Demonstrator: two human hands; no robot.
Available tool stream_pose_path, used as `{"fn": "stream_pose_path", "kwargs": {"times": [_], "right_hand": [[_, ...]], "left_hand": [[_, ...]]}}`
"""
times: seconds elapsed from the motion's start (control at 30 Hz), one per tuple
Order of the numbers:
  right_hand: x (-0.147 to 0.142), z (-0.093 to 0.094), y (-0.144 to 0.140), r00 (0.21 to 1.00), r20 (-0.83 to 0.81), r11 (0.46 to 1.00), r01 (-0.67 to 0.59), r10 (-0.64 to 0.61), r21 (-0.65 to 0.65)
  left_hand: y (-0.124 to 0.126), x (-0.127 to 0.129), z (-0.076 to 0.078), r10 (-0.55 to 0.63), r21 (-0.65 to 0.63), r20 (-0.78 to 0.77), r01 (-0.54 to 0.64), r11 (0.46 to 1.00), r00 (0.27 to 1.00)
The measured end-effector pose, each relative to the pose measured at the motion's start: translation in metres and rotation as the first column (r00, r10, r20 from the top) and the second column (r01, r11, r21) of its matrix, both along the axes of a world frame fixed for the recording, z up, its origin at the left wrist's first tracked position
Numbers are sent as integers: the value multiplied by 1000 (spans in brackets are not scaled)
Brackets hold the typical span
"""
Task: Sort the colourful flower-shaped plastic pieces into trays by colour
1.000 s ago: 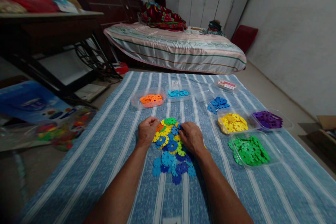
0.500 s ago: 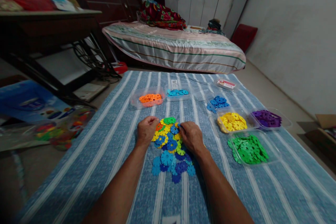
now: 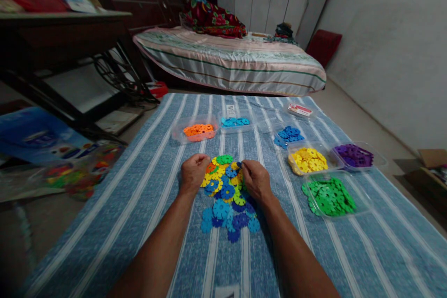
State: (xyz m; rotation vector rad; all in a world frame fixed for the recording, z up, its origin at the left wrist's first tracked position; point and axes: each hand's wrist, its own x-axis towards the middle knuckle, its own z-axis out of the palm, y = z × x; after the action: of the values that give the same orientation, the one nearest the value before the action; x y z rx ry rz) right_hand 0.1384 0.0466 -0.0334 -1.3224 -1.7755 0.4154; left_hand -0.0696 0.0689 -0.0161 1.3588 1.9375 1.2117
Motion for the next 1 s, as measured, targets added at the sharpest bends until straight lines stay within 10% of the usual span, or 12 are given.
{"fn": "stream_pose_path", "kwargs": {"times": [0.23, 0.57, 1.0], "right_hand": [[0, 6, 0, 984, 39, 984, -176, 175, 22], [-1, -2, 2, 961, 258, 993, -114, 102, 32], [-1, 3, 3, 998, 35, 998, -49, 50, -43]], "left_hand": [[0, -1, -1, -10, 5, 3, 10, 1000, 1000], [1, -1, -6, -12, 14, 23, 12, 1000, 1000], [0, 0, -1, -24, 24, 12, 24, 999, 1000]]}}
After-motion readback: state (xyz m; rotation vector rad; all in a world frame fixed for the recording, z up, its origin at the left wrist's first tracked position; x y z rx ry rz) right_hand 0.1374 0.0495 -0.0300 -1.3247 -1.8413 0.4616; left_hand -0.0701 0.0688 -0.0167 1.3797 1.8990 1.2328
